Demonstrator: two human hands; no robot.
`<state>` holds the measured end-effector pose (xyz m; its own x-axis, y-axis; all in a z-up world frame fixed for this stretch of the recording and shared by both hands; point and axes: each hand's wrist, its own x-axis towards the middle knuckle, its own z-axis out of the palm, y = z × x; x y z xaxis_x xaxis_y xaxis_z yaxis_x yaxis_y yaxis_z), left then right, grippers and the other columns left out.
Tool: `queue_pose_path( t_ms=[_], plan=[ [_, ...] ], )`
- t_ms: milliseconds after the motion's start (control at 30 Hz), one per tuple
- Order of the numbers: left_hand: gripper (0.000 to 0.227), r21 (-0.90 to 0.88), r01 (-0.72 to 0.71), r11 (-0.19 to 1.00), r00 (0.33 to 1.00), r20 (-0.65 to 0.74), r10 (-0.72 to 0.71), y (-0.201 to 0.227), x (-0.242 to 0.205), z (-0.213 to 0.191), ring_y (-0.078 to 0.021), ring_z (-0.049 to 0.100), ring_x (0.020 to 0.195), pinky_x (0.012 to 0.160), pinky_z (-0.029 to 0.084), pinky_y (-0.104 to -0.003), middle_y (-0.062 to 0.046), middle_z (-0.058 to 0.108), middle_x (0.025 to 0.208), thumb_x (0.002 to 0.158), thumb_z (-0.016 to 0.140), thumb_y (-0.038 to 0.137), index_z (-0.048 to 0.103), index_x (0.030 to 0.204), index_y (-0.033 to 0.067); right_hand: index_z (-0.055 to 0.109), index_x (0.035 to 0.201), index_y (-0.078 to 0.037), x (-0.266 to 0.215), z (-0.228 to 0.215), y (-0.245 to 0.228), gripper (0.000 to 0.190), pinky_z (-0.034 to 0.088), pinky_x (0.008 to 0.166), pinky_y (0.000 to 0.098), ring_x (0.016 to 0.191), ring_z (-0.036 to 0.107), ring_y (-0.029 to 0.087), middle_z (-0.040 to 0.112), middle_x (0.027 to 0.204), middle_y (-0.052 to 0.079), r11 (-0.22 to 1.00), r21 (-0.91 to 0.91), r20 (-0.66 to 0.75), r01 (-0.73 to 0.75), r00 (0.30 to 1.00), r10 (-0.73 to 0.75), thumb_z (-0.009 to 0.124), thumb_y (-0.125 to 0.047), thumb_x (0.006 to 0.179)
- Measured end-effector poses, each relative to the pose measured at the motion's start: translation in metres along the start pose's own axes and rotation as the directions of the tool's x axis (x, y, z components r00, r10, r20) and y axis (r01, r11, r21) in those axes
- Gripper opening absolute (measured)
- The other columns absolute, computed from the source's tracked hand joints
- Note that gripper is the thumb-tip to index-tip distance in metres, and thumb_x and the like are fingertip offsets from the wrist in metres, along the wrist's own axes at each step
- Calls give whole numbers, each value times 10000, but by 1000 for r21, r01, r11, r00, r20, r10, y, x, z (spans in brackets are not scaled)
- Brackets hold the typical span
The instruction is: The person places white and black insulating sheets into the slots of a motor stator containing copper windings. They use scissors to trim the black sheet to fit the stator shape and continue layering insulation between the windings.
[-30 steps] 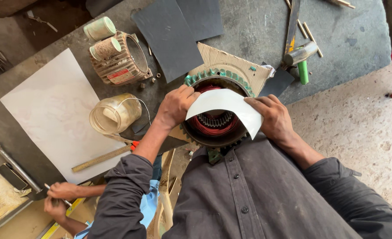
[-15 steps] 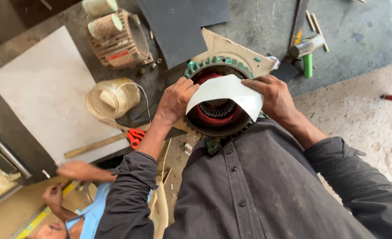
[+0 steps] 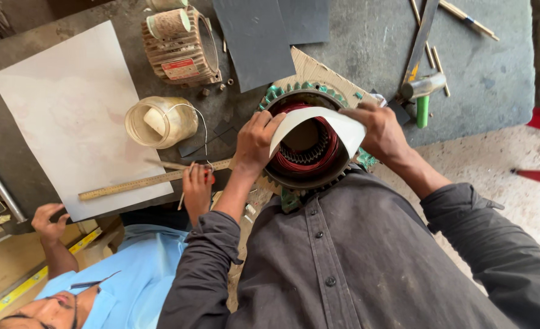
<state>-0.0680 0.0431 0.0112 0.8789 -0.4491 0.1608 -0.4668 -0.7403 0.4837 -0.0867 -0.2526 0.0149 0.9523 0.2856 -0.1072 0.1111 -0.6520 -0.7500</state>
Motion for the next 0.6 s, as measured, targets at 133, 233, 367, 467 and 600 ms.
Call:
queue_pose_path(
  t_ms=[133, 233, 367, 467, 600],
  plan=[
    [353, -17, 16, 1000, 998, -54, -17, 2, -1, 6, -260, 623, 998, 857, 569, -400, -57, 658, 1045, 841, 724, 112, 742, 1191, 74, 700, 1327, -115, 1, -8, 4, 490, 589, 815, 465, 952, 710, 321, 716, 1068, 138, 970, -177, 215, 165, 968, -125, 755, -142, 841],
    [348, -17, 22, 1000, 999, -24, -22, -2, -1, 7, -236, 607, 1080, 947, 527, -386, -28, 669, 1126, 904, 731, 79, 732, 1251, 102, 598, 1419, -112, 27, -58, 0, 634, 532, 1019, 513, 1216, 661, 324, 624, 1407, 132, 946, -230, 458, 227, 883, -101, 684, 8, 803],
    [421, -54, 11, 998, 1000, 0, -11, -5, -2, 4, -237, 590, 1138, 957, 455, -371, -23, 679, 1190, 877, 738, 86, 728, 1296, 117, 595, 1470, -236, 87, -138, -27, 497, 563, 1089, 473, 1234, 670, 268, 629, 1468, 36, 951, -170, 385, -257, 871, 304, 517, -200, 981],
    [453, -152, -22, 988, 1000, -10, 21, -4, -1, 0, -226, 586, 1167, 956, 407, -382, -12, 695, 1211, 842, 753, 136, 722, 1293, 102, 554, 1458, -207, 131, -106, -58, 551, 464, 1098, 546, 1292, 606, 278, 607, 1446, 76, 957, -240, 664, -166, 691, 286, 466, -500, 999],
    [399, -208, -61, 976, 998, -30, 56, -8, 6, -4, -182, 589, 1188, 1003, 374, -371, 13, 724, 1232, 891, 761, 189, 718, 1283, 129, 586, 1426, -133, 136, -24, -87, 745, 422, 1080, 644, 1331, 528, 380, 581, 1416, 197, 891, -408, 757, -197, 473, 451, 355, -675, 969]
  ],
)
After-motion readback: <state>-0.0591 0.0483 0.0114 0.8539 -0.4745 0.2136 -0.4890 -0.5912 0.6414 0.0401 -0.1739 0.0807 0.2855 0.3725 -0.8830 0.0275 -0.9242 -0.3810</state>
